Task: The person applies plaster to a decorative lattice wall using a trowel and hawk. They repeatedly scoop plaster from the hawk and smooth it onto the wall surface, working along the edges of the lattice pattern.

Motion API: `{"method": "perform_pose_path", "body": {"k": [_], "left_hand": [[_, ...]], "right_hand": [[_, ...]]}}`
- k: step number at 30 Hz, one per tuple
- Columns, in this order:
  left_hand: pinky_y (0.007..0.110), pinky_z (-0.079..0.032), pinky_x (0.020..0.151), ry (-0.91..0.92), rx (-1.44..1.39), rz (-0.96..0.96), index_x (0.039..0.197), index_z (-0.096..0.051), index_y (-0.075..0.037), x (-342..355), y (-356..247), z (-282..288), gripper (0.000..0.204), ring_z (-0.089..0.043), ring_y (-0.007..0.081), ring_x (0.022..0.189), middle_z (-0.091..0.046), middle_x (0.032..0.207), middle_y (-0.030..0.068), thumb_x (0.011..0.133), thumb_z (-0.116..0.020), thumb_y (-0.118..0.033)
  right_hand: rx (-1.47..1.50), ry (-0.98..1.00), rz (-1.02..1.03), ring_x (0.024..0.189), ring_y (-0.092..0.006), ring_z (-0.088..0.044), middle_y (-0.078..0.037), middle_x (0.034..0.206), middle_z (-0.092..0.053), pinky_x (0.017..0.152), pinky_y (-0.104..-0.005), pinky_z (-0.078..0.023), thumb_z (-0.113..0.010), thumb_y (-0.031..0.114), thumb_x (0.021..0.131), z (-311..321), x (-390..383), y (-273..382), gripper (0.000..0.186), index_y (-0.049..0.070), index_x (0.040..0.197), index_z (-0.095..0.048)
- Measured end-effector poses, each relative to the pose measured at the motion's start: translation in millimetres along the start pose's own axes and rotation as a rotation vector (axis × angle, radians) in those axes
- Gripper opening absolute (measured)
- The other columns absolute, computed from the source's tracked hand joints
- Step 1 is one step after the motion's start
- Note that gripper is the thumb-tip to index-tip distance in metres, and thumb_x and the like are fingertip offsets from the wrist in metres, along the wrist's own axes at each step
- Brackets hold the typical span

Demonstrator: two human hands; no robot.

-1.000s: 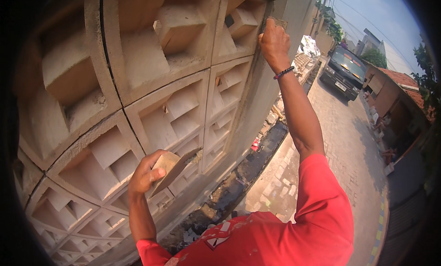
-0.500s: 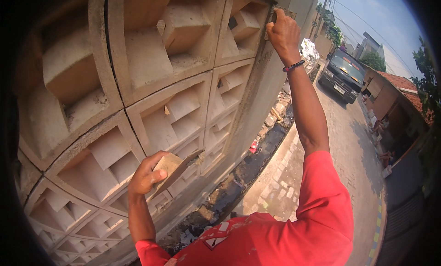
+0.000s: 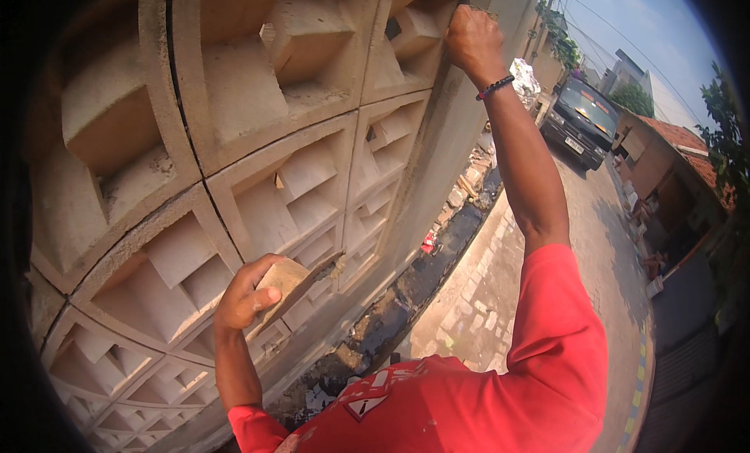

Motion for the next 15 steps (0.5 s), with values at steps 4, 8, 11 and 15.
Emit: {"method": "perform_pose_path", "body": {"k": [4, 8, 11, 15], "left_hand": [[0.029, -0.043, 0.077, 0.008, 0.013, 0.018, 0.114, -0.053, 0.004, 0, 1, 2, 0.050, -0.055, 0.0156, 0.081, -0.061, 0.086, 0.0086, 0.082, -0.058, -0.034], [0.029, -0.043, 0.079, -0.018, -0.016, 0.005, 0.114, -0.053, 0.003, 1, 2, -1, 0.050, -0.054, 0.0154, 0.083, -0.060, 0.089, 0.0088, 0.082, -0.058, -0.035], [0.029, -0.043, 0.079, -0.025, -0.024, 0.005, 0.114, -0.053, 0.003, 0, 1, 2, 0.050, -0.054, 0.0153, 0.085, -0.060, 0.091, 0.0092, 0.082, -0.058, -0.035], [0.027, -0.041, 0.079, -0.043, -0.053, 0.069, 0.112, -0.055, 0.004, 1, -4, -2, 0.059, -0.053, 0.0141, 0.086, -0.059, 0.092, 0.0056, 0.075, -0.062, -0.042]], "right_hand": [[0.049, 0.060, -0.031, 0.082, -0.0426, -0.063, -0.025, 0.081, -0.064, 0.076, -0.0497, -0.050, -0.061, 0.018, 0.074, -15, -46, 10, 0.026, 0.000, 0.092, -0.060], [0.108, 0.127, -0.056, 0.081, -0.0417, -0.064, -0.024, 0.082, -0.065, 0.075, -0.0484, -0.051, -0.062, 0.019, 0.073, -27, -91, 14, 0.033, 0.002, 0.102, -0.062], [0.179, 0.035, -0.084, 0.080, -0.0400, -0.064, -0.022, 0.082, -0.066, 0.075, -0.0474, -0.051, -0.062, 0.018, 0.073, -11, -82, 16, 0.041, 0.004, 0.112, -0.061], [0.170, -0.158, -0.029, 0.080, -0.0399, -0.065, -0.023, 0.083, -0.066, 0.075, -0.0473, -0.051, -0.061, 0.019, 0.073, 7, -34, 4, 0.040, 0.004, 0.111, -0.061]]}}
Point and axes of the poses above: each hand's wrist, its own x-axis towards the middle knuckle, its own z-axis out of the back of the hand, y = z × x, the point moved 2 cm from there along x, towards the middle knuckle
